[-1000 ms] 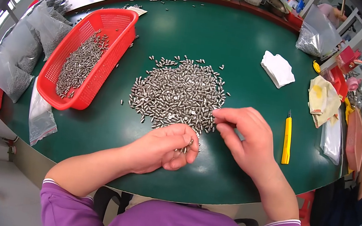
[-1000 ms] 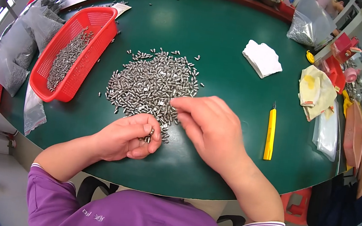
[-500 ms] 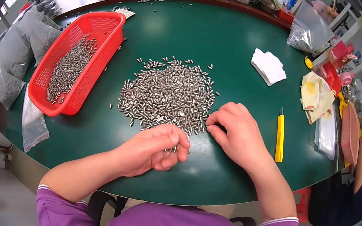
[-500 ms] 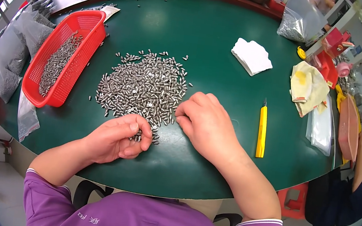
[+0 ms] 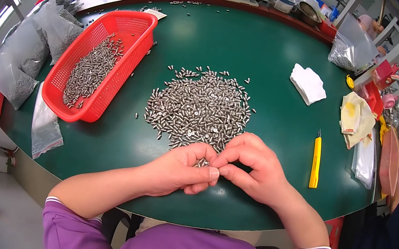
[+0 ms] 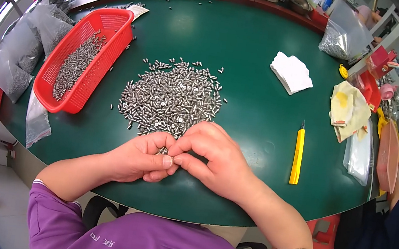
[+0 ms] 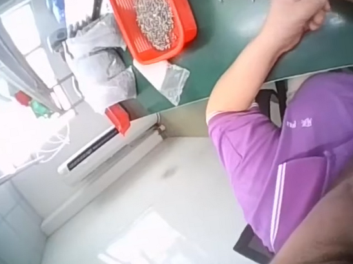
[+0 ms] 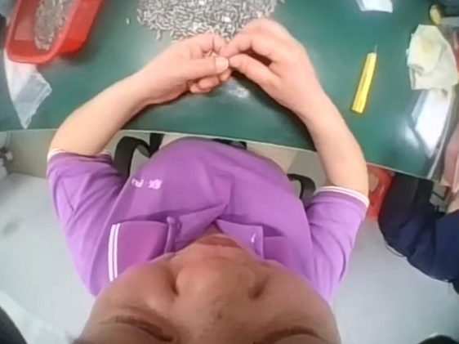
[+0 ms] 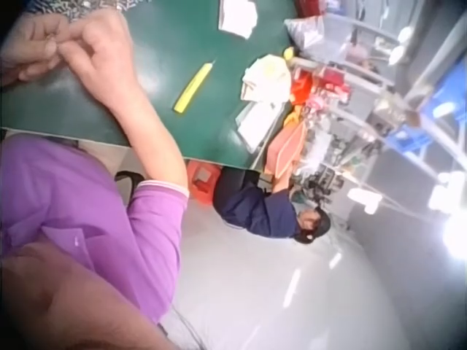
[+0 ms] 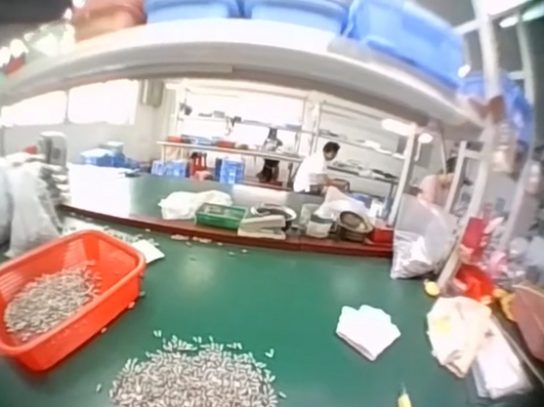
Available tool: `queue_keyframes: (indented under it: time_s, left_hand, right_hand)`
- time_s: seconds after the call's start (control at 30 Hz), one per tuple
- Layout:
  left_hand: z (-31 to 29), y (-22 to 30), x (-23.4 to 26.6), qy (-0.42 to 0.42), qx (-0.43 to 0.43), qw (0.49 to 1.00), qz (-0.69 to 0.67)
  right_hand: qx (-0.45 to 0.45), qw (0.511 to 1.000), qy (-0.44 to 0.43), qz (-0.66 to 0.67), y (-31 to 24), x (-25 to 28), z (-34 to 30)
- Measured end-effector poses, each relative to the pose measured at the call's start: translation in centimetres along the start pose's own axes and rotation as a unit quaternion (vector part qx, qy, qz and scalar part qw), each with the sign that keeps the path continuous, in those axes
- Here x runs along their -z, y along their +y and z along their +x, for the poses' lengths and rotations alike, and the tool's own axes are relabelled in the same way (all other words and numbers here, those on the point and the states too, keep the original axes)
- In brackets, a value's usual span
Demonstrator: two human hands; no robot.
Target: Inspecting and sorting small metal pins on an industrial workbench.
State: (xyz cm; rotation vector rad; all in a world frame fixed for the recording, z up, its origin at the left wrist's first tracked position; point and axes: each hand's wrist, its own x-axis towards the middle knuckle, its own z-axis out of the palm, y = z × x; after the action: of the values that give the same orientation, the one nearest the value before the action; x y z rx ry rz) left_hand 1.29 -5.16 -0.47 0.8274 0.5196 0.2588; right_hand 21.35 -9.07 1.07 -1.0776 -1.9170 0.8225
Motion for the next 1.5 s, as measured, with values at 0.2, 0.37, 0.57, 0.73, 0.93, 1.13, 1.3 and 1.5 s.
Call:
queue_keyframes:
  time_s: [0.2, 0.37, 0.57, 0.73, 0.93, 1.13, 1.3, 1.5]
  left_hand:
    - [0.2, 0.0, 0.0, -0.006, -0.002, 1.0, -0.012]
    - [0.0, -0.1, 0.5, -0.019, -0.006, 0.999, -0.049]
    - [0.1, 0.2, 0.0, -0.001, -0.025, 0.999, -0.023]
    - [0.2, 0.1, 0.1, -0.001, -0.03, 0.999, -0.024]
    - [0.1, -0.1, 0.3, -0.011, -0.026, 0.998, -0.054]
    - [0.1, 0.1, 0.0, -0.019, -0.008, 0.999, -0.037]
    - [0.0, -0.2, 0.1, -0.013, -0.015, 1.0, -0.02]
    - [0.2, -0.1, 0.0, -0.007, -0.013, 1.0, -0.015]
  right_hand:
    - [-0.022, 0.988, 0.069, -0.134, 0.4, 1.0, -0.2]
    - [-0.097, 0.967, 0.041, -0.23, 0.6, 2.0, -0.5]
    - [-0.135, 0.963, 0.026, -0.232, 0.7, 1.3, -0.6]
    - [-0.153, 0.959, 0.007, -0.238, 1.0, 1.4, -0.8]
    - [-0.091, 0.978, 0.008, -0.189, 0.4, 1.3, -0.4]
    - [-0.076, 0.995, -0.021, 0.061, -0.2, 0.6, -0.4]
    - [-0.024, 0.999, -0.011, 0.043, 0.3, 0.0, -0.2]
    - [0.006, 1.0, 0.021, -0.008, 0.4, -0.4, -0.1]
